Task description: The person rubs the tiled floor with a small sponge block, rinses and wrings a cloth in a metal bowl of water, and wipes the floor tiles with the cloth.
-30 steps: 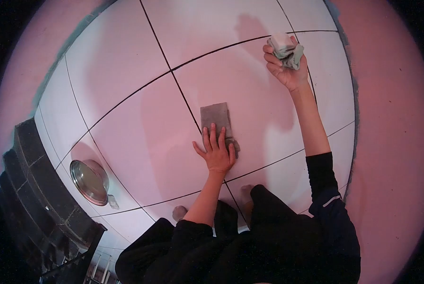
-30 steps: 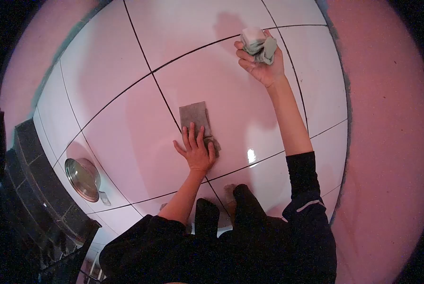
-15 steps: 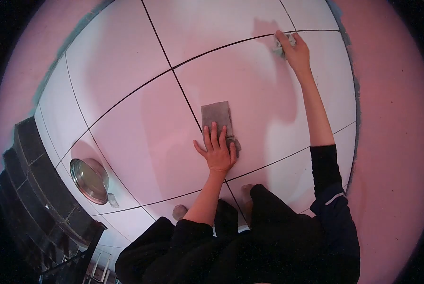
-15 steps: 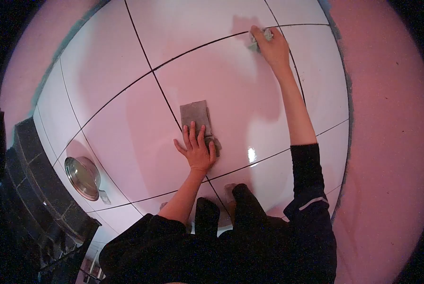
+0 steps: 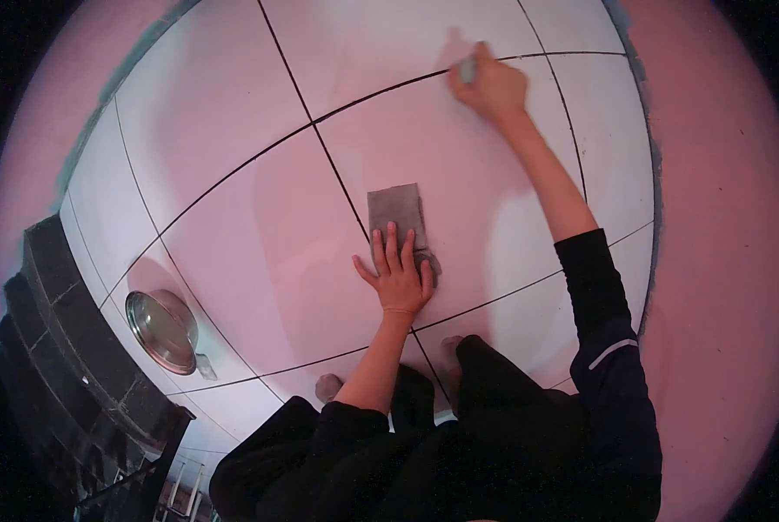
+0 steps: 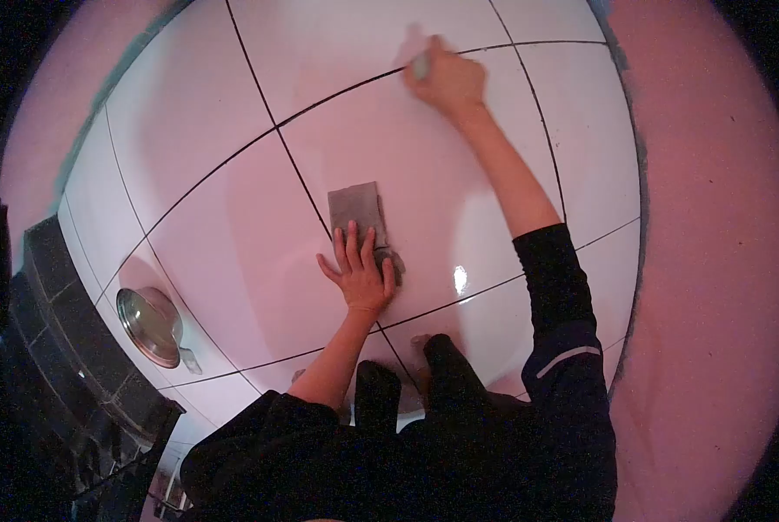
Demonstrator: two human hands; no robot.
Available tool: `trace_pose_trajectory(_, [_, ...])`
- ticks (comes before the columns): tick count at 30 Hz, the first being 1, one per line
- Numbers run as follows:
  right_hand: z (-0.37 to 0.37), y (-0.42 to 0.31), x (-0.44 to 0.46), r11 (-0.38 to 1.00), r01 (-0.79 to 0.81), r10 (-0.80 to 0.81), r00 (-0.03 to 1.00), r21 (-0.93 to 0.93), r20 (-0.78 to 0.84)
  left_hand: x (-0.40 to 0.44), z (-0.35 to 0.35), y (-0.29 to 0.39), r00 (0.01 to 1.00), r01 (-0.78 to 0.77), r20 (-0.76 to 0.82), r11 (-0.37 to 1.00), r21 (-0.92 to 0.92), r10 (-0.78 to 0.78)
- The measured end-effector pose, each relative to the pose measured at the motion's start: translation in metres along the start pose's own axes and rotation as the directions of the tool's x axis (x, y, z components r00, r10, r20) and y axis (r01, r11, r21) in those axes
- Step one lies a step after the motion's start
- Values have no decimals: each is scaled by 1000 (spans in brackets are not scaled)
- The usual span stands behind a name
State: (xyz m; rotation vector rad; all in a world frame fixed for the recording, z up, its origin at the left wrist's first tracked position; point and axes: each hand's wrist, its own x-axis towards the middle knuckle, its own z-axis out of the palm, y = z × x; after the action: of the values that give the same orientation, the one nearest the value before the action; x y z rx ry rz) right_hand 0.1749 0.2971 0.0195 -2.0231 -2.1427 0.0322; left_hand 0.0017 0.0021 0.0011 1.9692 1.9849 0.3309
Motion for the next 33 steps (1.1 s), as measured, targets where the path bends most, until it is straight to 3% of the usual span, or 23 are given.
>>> trace_pose_trajectory(2, [-2, -14, -2, 980, 200, -200, 980, 16, 20, 2, 2, 1, 1000, -5, -13, 1000, -1, 5])
trace_pose_trajectory(3, [-6, -9, 1, 981, 191, -192, 981, 23, 23, 0, 1, -1, 1000, -7, -17, 1000, 4, 7])
trace_pose_trajectory(6, [-20, 25, 25, 994, -108, 110, 989, -22, 100, -1, 1, -2, 1000, -8, -7, 1000, 7, 8])
trace_pose_trajectory(9, [-8, 12, 17, 993, -87, 89, 995, -74, 32, -1, -1, -1, 1000, -7, -11, 1000, -1, 7])
trace_pose_trajectory(11, [6, -27, 1, 999, 51, -51, 999, -2, 8, 0, 2, -1, 1000, -11, -19, 1000, -3, 11])
trace_pose_trajectory(13, [-6, -55, -11, 989, 107, -129, 963, 102, 236, -1, 2, -1, 1000, -10, -12, 1000, 11, 10])
trace_pose_trajectory(14, [-5, -48, -11, 989, 98, -122, 963, 111, 239, -1, 3, -1, 1000, -10, -16, 1000, 8, 10])
trace_pose_trajectory(16, [0, -11, -5, 998, -10, 8, 999, 58, 39, 0, 2, -3, 1000, -3, -16, 1000, 12, 3])
trace_pose_trajectory(17, [-11, 7, 2, 995, -89, 86, 994, 37, 72, 1, 2, -2, 1000, 0, -26, 1000, 15, 0])
trace_pose_trajectory(18, [-6, 31, 7, 991, -128, 128, 992, -30, -16, -1, 2, -2, 999, 4, -33, 1000, 14, -3])
trace_pose_trajectory(21, [-13, 28, 14, 983, -165, 170, 984, -85, 57, 0, 1, -1, 1000, -1, -15, 1000, 3, 1])
trace_pose_trajectory(25, [13, -52, -8, 996, 50, -51, 999, 72, 14, 0, 1, 1, 1000, -6, -3, 1000, -7, 6])
trace_pose_trajectory(26, [0, -70, -9, 992, 58, -78, 980, 114, 185, -1, 1, 1, 1000, -2, -2, 1000, -3, 2])
trace_pose_trajectory(27, [2, -63, -11, 992, 43, -64, 981, 116, 184, -1, 1, -1, 1000, -1, -2, 1000, 3, 1])
trace_pose_trajectory(29, [9, -38, -10, 996, 38, -39, 999, 76, 6, -1, 2, -2, 1000, -15, -7, 1000, 13, 15])
trace_pose_trajectory(31, [0, 8, -1, 994, -100, 100, 995, 46, -8, 0, 3, -3, 1000, 5, -20, 1000, 12, -5])
trace_pose_trajectory(33, [-5, 37, 5, 989, -132, 132, 991, 61, 11, -1, 2, -1, 999, 13, -33, 1000, -2, -13])
